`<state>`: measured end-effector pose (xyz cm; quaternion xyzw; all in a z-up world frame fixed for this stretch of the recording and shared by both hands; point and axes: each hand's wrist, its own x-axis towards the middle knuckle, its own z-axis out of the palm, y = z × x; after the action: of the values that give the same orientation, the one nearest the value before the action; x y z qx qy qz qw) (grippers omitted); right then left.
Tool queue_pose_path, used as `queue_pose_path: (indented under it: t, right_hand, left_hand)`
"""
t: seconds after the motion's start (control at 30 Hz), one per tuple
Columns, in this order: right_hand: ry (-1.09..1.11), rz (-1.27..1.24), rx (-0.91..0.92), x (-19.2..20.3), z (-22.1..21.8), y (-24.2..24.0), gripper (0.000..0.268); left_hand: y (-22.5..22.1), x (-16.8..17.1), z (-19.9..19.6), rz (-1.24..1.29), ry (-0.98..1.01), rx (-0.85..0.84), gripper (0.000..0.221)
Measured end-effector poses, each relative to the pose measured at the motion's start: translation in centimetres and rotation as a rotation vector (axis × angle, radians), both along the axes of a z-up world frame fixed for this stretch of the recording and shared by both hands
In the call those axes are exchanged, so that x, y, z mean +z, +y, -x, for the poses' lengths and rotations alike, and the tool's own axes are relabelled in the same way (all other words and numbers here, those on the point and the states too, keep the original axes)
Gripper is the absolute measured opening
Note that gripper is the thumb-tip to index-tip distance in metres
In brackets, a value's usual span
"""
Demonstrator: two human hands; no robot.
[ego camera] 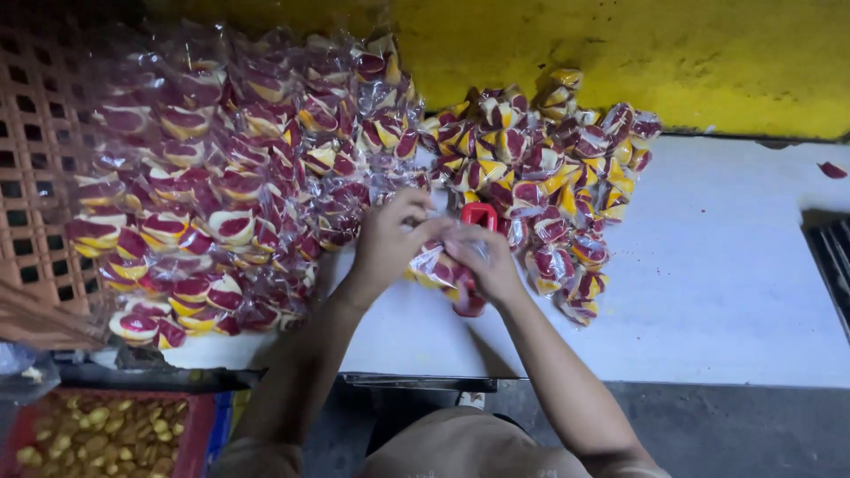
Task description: Sealing small plastic bags containing bread or snacks using a manual tape dispenser at a packaging station.
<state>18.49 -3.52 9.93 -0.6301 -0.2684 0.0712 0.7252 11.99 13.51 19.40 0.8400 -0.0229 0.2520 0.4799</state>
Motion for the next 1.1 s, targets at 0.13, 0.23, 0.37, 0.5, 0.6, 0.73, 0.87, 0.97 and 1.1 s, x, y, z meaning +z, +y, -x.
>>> queue_pose_path:
  t: [0.13,0.23,0.37,0.5,0.6,0.73,0.87,0.97,1.1]
  right_hand:
    - [-0.067,0.032,0.022,2.3,3.6,-6.4,0.022]
    - [-0.216,0.119,0.163,2.7,5.6,-9.7,0.018]
    - [-0.166,0.219,0.196,1.0,7.9,-13.5,0.013]
    - [-0.153,0.198,0.211,-0.1,9.1,-15.7,0.013]
    - [-0.455,0.163,0.230,3.4,10.5,-15.4,0.034]
    - [-1.059,0.346,0.129,0.6,10.7,-16.5,0.025]
    - [-0.516,0.457,0.208,0.2,10.5,-16.0,0.009]
    - [0.012,0.455,0.353,2.1,10.2,-14.9,0.005]
    - [0.312,0.471,0.309,2.9,8.5,-13.8,0.035]
  left_hand:
    - [-0.7,-2.7,4.2,0.408,0.018,-0.432,0.029]
    - [-4.6,-4.2,6.6,0.648,0.245,-0.302,0.021]
    - [-8.1,-4.8,9.4,0.620,0.226,-0.406,0.025]
    - [-9.7,-4.7,10.4,0.480,0.133,-0.248,0.013]
    - [-11.1,-10.0,9.1,0.632,0.314,-0.329,0.009]
    - [-13.7,-12.0,10.1,0.575,0.583,-0.392,0.008]
    - [-13.5,-10.7,12.4,0.205,0.268,-0.229,0.012]
    - [-13.2,-15.0,13.2,0.380,0.385,-0.288,0.032]
    - [-12.1,-18.6,13.1,0.723,0.453,-0.267,0.029]
